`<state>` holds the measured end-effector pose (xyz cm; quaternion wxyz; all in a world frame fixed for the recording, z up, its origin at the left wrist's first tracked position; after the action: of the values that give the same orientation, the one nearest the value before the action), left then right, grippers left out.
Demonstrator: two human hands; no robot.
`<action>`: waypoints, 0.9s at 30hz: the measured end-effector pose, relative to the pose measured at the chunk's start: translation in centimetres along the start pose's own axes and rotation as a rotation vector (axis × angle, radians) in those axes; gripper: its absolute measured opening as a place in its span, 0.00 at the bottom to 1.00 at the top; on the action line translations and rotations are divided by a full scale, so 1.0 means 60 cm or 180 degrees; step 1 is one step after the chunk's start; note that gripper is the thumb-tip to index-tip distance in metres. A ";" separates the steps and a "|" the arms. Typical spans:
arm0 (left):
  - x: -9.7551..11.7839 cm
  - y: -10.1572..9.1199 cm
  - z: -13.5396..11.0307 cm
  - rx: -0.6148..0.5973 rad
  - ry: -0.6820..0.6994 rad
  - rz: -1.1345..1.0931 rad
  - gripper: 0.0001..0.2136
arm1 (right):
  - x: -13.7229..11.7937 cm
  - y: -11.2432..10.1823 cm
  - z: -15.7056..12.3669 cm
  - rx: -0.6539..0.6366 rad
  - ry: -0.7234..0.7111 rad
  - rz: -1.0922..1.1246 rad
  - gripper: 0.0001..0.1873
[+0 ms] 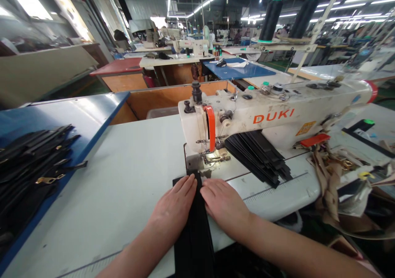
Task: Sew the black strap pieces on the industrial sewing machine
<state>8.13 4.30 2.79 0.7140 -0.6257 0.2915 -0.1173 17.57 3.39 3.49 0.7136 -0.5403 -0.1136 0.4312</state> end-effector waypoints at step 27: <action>0.011 -0.019 0.067 0.1019 0.0208 0.0106 0.18 | 0.057 -0.008 0.033 -0.0225 -0.1053 -0.0313 0.08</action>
<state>11.14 7.09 3.88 0.7966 -0.4948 0.3025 -0.1707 18.61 7.20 3.62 0.6860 -0.4804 -0.2709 0.4745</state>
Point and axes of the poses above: each hand's wrist, its own z-axis towards the middle knuckle, its own y-axis out of the palm, x = y × z, the point moved 7 cm from there along z, towards the middle knuckle, and after that the axes turned 10 degrees about z, right-handed, at the moved point
